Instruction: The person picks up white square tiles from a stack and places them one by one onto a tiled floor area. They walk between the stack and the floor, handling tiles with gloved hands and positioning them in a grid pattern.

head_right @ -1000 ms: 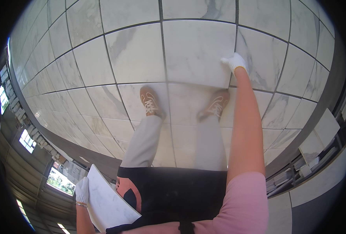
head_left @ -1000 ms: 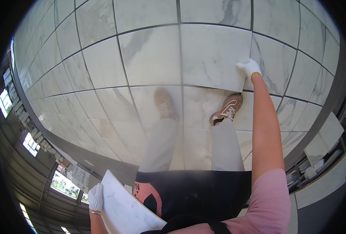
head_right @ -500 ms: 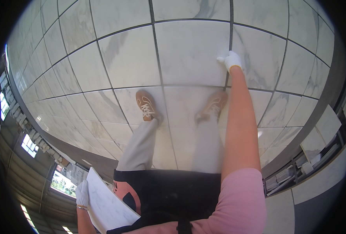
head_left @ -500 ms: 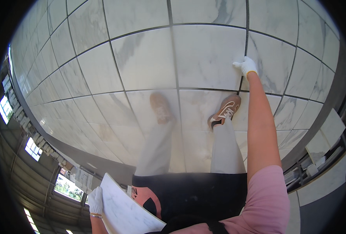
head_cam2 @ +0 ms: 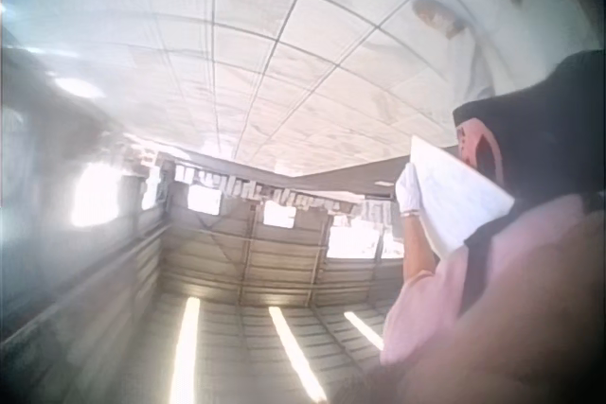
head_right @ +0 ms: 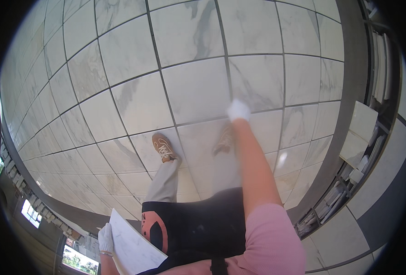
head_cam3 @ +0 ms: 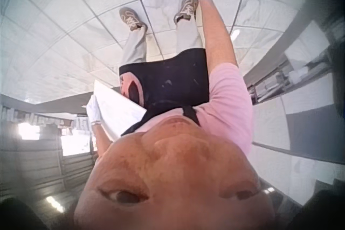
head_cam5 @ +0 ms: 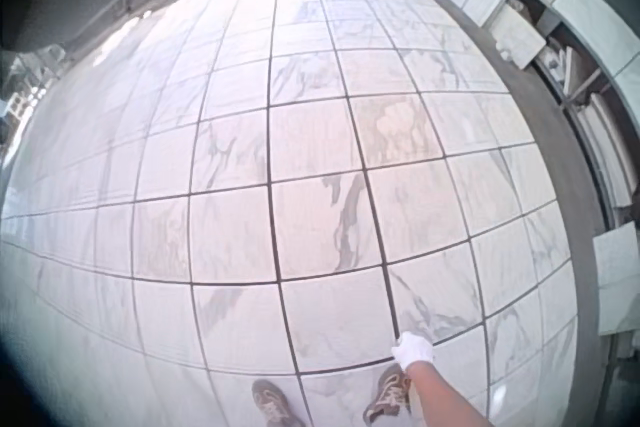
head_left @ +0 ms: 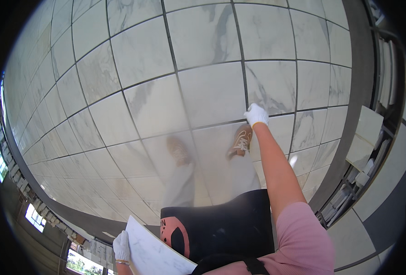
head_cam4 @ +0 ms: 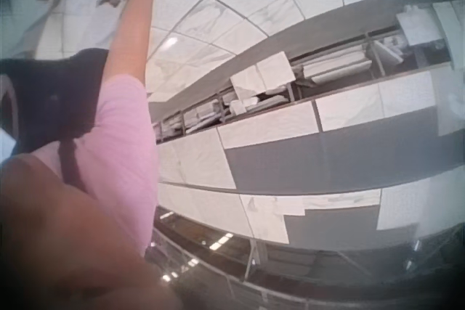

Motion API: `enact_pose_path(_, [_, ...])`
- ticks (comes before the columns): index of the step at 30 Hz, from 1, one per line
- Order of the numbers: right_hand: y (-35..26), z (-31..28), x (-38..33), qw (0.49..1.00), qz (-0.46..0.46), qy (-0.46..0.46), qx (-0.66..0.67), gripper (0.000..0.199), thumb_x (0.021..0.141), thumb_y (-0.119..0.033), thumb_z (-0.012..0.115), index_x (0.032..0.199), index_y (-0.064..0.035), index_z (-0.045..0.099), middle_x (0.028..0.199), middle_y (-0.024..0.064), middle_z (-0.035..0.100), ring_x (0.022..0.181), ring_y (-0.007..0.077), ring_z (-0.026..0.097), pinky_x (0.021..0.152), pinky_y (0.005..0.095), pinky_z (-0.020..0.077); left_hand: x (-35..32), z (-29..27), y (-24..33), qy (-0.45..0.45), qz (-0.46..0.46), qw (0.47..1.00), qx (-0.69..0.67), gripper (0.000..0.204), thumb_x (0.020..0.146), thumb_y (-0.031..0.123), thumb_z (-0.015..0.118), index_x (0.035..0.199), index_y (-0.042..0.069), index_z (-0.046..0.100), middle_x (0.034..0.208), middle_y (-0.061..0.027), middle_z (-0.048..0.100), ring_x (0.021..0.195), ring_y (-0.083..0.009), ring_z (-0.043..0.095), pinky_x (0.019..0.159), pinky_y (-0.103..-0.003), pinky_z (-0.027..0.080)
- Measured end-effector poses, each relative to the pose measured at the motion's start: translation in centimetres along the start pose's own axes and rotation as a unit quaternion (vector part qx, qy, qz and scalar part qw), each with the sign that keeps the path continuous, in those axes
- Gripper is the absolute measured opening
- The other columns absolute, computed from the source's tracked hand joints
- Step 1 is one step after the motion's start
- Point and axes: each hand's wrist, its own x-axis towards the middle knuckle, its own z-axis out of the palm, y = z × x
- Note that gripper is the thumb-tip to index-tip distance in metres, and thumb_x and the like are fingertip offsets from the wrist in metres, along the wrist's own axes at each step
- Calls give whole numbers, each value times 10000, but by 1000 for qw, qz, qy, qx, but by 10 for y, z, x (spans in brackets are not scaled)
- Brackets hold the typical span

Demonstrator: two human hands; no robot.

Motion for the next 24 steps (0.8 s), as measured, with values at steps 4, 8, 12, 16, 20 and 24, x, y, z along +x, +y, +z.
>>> enact_pose_path(4, [23, -12, -145, 984, -63, -118, 120, 366, 754, -381, 768, 987, -99, 745, 1063, 146, 738, 1011, 308, 697, 893, 399, 543, -14, -18, 12, 2, 44, 996, -75, 527, 1035, 411, 510, 777, -34, 628, 640, -90, 552, 647, -137, 439, 593, -371, 379])
enact_pose_path(8, [-10, -58, -303, 938, -194, -249, 144, 358, 864, -365, 712, 1007, -38, 740, 909, 132, 739, 845, 246, 703, 789, 381, 546, -34, -44, 17, 0, 69, 987, -146, 505, 1030, 406, 533, 891, -53, 692, 766, -62, 663, 739, -125, 519, 677, -334, 449])
enact_pose_path(12, [-65, -148, -464, 692, -60, -574, 433, 303, 993, -353, 601, 1162, -102, 621, 906, -36, 606, 676, 79, 553, 554, 234, 441, -41, -53, 21, 3, 117, 961, -249, 525, 1024, 428, 548, 1002, -69, 716, 884, -47, 701, 816, -131, 571, 752, -315, 484])
enact_pose_path(16, [-126, -206, -579, 583, -75, -724, 360, 336, 1023, -307, 524, 1226, -60, 629, 988, 25, 672, 767, 116, 619, 653, 285, 532, -41, -56, 13, -26, 113, 920, -374, 565, 1017, 473, 539, 1054, -62, 717, 909, -66, 708, 833, -138, 586, 759, -330, 491])
enact_pose_path(20, [-158, -221, -641, 617, -225, -645, 392, 294, 956, -219, 621, 1186, -40, 650, 937, 25, 683, 849, 139, 652, 767, 332, 550, -39, -64, -5, -45, 91, 899, -427, 632, 1013, 532, 512, 1084, -64, 711, 936, -81, 718, 850, -141, 603, 766, -340, 501])
enact_pose_path(24, [-202, -203, -675, 790, -242, -526, 201, 472, 797, -50, 700, 1264, -26, 640, 1067, 99, 721, 955, 195, 693, 859, 358, 563, -32, -80, -43, -28, 46, 925, -376, 663, 1015, 562, 494, 1120, -58, 705, 980, -86, 725, 860, -143, 626, 779, -335, 521])
